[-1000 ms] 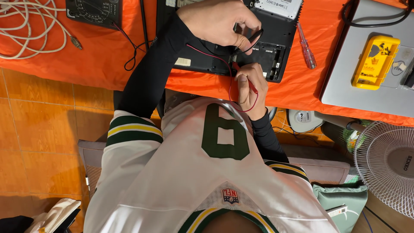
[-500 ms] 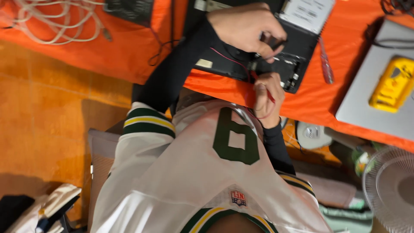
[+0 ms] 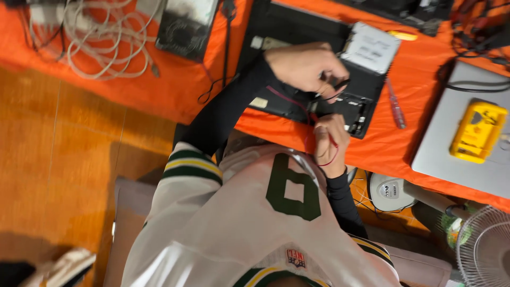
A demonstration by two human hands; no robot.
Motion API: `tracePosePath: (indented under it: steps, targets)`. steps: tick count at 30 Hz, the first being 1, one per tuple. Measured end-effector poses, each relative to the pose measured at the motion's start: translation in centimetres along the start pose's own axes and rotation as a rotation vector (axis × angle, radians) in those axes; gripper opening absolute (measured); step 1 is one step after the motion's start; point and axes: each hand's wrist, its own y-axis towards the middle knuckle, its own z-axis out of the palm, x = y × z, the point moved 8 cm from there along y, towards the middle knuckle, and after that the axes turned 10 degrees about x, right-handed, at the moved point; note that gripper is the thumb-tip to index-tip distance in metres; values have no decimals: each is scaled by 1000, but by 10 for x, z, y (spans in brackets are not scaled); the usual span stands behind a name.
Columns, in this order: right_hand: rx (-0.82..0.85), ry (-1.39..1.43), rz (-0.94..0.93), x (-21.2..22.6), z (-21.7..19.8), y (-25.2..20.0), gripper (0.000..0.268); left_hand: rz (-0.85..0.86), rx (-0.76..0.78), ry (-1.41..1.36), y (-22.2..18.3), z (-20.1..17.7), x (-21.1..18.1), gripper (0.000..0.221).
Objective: Inspecting and testing laptop components, including the hard drive and internal circuitry, using a multimeter and a hair dryer.
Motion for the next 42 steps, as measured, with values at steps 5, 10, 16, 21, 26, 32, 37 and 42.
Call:
tracePosePath:
  steps: [5, 10, 16, 21, 26, 32, 37, 42]
  targets:
    - [32, 52, 10, 6, -1, 5, 12, -171, -45, 53, -1, -4, 3, 14]
    - [4, 94, 28, -4, 3, 0, 16, -211, -48, 34, -1, -4, 6, 15]
    - [-18, 92, 83, -3, 1, 2, 19, -251, -45, -4, -1, -4, 7, 8]
    - [-18, 91, 125, -7, 2, 0, 20, -210, -43, -41, 0, -4, 2, 7]
    - [-8, 57, 95, -9, 3, -2, 22, -238, -34, -20, 0, -4, 3, 7]
    - [-3, 34, 94, -5, 4, 1, 24, -235, -37, -38, -1, -3, 5, 9]
    - [14, -2, 45, 4, 2, 7, 24, -257, -29, -33, -1, -3, 7, 7]
    - [57, 0, 81, -2, 5, 5, 24, -268, -24, -109, -2, -1, 13, 8]
